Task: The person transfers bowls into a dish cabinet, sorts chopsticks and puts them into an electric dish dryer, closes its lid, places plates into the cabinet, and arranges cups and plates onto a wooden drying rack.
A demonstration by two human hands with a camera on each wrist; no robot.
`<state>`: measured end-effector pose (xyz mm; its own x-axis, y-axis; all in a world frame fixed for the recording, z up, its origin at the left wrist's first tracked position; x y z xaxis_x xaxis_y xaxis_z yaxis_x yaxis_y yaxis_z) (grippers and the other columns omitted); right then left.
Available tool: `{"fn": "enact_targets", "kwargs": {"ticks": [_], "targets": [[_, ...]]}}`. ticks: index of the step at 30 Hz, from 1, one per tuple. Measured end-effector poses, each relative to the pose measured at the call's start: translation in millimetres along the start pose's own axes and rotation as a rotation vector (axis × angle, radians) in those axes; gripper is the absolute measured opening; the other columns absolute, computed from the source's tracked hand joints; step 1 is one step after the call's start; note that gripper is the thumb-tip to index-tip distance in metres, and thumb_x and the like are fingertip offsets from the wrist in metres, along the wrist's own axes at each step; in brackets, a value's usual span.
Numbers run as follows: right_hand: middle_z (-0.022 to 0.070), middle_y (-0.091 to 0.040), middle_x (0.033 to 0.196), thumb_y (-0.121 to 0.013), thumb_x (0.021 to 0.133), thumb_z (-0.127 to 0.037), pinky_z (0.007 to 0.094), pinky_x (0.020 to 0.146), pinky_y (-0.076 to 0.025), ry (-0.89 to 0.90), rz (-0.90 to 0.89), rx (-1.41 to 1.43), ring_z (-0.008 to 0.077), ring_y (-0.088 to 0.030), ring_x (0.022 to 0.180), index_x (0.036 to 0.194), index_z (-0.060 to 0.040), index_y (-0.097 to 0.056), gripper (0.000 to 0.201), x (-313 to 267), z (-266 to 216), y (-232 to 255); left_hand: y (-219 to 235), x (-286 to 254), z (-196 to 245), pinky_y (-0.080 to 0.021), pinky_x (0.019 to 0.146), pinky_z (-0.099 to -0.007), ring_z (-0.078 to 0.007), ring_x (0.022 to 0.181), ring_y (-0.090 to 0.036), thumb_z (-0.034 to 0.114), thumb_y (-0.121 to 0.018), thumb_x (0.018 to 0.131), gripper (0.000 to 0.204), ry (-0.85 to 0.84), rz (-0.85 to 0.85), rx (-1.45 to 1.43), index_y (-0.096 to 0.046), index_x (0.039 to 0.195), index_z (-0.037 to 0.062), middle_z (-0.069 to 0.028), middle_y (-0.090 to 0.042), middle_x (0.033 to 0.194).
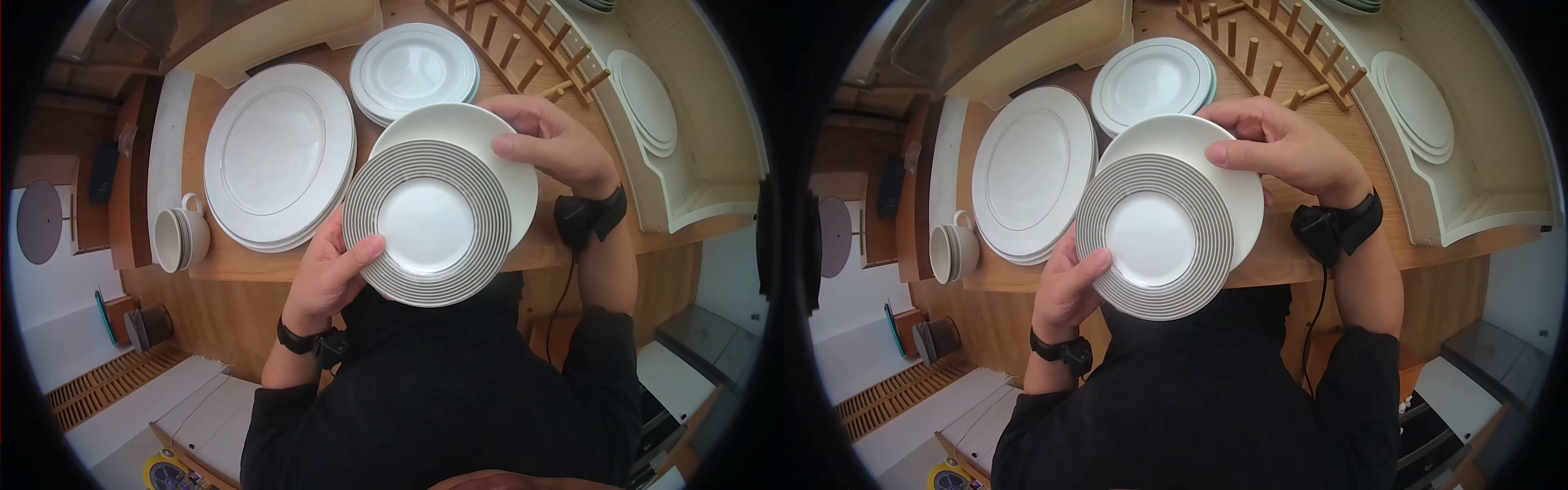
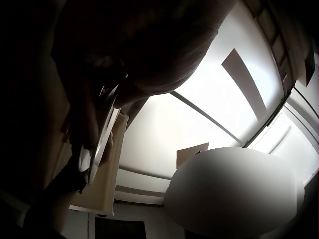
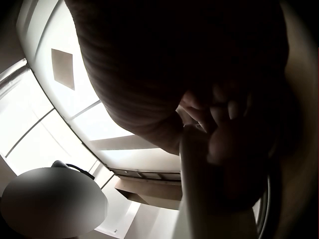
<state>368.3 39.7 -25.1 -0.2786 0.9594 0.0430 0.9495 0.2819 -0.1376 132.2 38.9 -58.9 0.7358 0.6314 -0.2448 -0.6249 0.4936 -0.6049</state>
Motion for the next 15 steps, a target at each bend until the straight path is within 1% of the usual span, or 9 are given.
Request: {"fn": "enact_targets", "kwargs": {"ticks": [1,2,3,5,9,11,12,14,15], "targets": [[0.0067,-0.072,0.103,-0.065,0.099,-0.025,0.0229,0.072,-0.055,-0.045,-0.054,-0.038,0.0083,-0.068,0.085,0.134,0.0041,-0.058,0.046,-1,2,-2,0,-1,-1,-0.053,0.100,-0.0339,-0.0193,0.120,-0.062,0.006,-0.062,0.099,0.058,-0.003,0.001,-0.003,-0.035,0.149,-0.0017,-0.0139,-0.059,0.134],[0.0054,-0.073,0.098,-0.063,0.100,-0.027,0.0208,0.062,-0.055,-0.090,-0.108,-0.076,0.0067,-0.068,0.076,0.134,0.0040,-0.059,0.046,-2,4,-5,0,-1,-3,-0.050,0.104,-0.0348,-0.0190,0.123,-0.059,0.005,-0.062,0.098,0.058,0.013,-0.003,0.024,-0.036,0.149,-0.0019,-0.0136,-0.058,0.136],[0.0054,-0.073,0.098,-0.063,0.100,-0.027,0.0208,0.062,-0.055,-0.092,-0.112,-0.078,0.0067,-0.068,0.076,0.134,0.0040,-0.059,0.046,-2,4,-5,0,-1,-6,-0.046,0.108,-0.0356,-0.0186,0.126,-0.057,0.005,-0.063,0.098,0.058,0.030,-0.007,0.051,-0.036,0.149,-0.0022,-0.0133,-0.057,0.138],[0.0128,-0.070,0.119,-0.067,0.098,-0.032,0.0292,0.096,-0.050,-0.240,-0.118,-0.013,0.0171,-0.066,0.108,0.136,0.0065,-0.057,0.055,-5,16,-4,2,-2,-12,-0.048,0.106,-0.0348,-0.0178,0.124,-0.058,0.005,-0.063,0.098,0.058,0.046,-0.021,0.050,-0.036,0.149,-0.0022,-0.0128,-0.058,0.137],[0.0125,-0.070,0.119,-0.064,0.100,-0.035,0.0299,0.095,-0.051,-0.248,-0.173,0.048,0.0170,-0.066,0.109,0.136,0.0063,-0.057,0.055,-3,24,-4,5,2,-17,-0.051,0.101,-0.0327,-0.0167,0.119,-0.061,0.006,-0.063,0.099,0.058,0.068,-0.011,0.037,-0.035,0.150,-0.0022,-0.0116,-0.059,0.134],[0.0086,-0.071,0.112,-0.064,0.100,-0.030,0.0262,0.087,-0.053,-0.213,-0.120,0.029,0.0130,-0.067,0.100,0.133,0.0054,-0.059,0.049,-2,22,-1,4,3,-15,-0.052,0.099,-0.0320,-0.0163,0.118,-0.061,0.007,-0.062,0.099,0.058,0.048,-0.014,0.043,-0.036,0.149,-0.0024,-0.0113,-0.059,0.133],[0.0086,-0.071,0.112,-0.064,0.100,-0.030,0.0262,0.087,-0.053,-0.216,-0.119,0.025,0.0130,-0.067,0.100,0.133,0.0054,-0.059,0.049,-1,22,-2,3,3,-13,-0.053,0.097,-0.0313,-0.0159,0.116,-0.062,0.007,-0.062,0.099,0.057,0.030,-0.017,0.056,-0.036,0.149,-0.0027,-0.0111,-0.059,0.132],[-0.0001,-0.069,0.079,-0.062,0.101,-0.027,0.0164,0.044,-0.044,-0.081,-0.064,-0.071,0.0028,-0.058,0.053,0.124,0.0033,-0.064,0.038,2,11,-1,5,-1,-12,-0.052,0.100,-0.0321,-0.0168,0.118,-0.061,0.007,-0.062,0.099,0.058,0.031,-0.034,0.071,-0.035,0.150,-0.0030,-0.0119,-0.059,0.134],[-0.0001,-0.069,0.079,-0.062,0.101,-0.027,0.0164,0.044,-0.044,-0.082,-0.064,-0.073,0.0028,-0.058,0.053,0.124,0.0033,-0.064,0.038,2,10,0,5,-3,-11,-0.050,0.102,-0.0330,-0.0176,0.121,-0.060,0.006,-0.061,0.099,0.058,0.033,-0.048,0.090,-0.034,0.150,-0.0033,-0.0126,-0.058,0.135]]}}
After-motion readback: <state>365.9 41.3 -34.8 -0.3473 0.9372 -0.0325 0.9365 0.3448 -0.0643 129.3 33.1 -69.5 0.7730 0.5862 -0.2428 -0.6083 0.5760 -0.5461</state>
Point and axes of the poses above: each hand's wrist, its own x-axis towards the middle knuckle, its own y-axis out of the back of the hand, z = x × y, the point moved 8 cm from there along x, towards the middle knuckle
